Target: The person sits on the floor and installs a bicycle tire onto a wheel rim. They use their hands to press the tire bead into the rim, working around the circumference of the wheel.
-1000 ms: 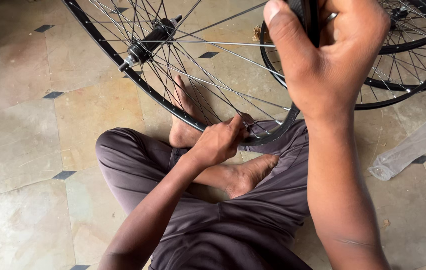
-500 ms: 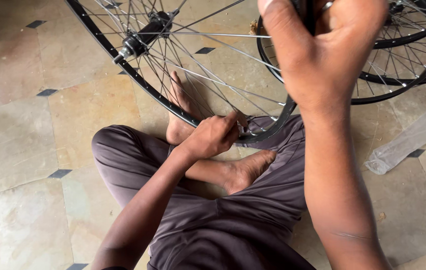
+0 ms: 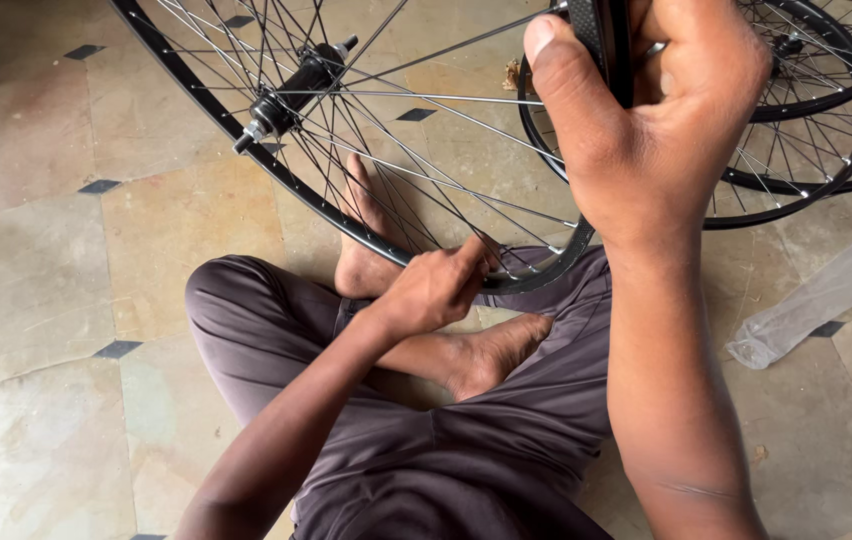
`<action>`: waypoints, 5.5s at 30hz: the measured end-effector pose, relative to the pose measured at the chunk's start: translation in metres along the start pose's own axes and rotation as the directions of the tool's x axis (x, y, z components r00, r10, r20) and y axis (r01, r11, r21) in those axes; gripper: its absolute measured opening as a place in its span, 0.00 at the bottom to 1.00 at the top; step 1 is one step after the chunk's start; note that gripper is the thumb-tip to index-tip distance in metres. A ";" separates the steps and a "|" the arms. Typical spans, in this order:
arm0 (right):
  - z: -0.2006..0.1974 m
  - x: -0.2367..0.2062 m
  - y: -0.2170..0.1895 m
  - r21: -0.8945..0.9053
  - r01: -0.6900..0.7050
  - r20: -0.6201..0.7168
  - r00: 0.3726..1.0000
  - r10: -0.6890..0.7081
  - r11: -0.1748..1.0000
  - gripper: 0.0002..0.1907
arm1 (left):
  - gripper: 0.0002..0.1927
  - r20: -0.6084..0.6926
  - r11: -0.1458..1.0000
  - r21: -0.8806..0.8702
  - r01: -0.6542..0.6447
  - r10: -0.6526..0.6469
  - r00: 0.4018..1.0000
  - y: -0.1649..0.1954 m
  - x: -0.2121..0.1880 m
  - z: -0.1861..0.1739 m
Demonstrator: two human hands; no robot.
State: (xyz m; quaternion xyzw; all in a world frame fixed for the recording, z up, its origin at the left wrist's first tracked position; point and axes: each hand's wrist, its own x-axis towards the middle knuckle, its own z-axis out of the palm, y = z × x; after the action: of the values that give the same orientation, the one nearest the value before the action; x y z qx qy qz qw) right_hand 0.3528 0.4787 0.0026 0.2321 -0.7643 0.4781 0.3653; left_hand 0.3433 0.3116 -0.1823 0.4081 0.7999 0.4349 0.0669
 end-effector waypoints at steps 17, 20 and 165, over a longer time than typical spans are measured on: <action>-0.004 0.007 -0.006 0.036 -0.091 -0.025 0.995 0.092 0.995 0.18 | 0.28 0.140 0.995 0.007 -0.097 0.095 0.986 0.035 0.019 -0.023; -0.002 0.008 -0.007 0.009 -0.104 -0.030 0.994 0.104 0.995 0.17 | 0.27 0.144 0.981 0.019 -0.194 0.190 0.971 0.037 0.024 -0.028; 0.014 -0.022 -0.012 0.072 -0.192 -0.210 0.957 0.203 0.979 0.14 | 0.15 0.108 0.996 0.094 0.008 -0.019 0.994 0.035 0.016 -0.028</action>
State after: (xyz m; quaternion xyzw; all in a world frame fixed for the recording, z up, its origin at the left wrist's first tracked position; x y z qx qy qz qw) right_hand 0.3703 0.4607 -0.0114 0.1106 -0.7271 0.5538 0.3905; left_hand 0.3408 0.3149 -0.1356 0.4284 0.8174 0.3735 0.0941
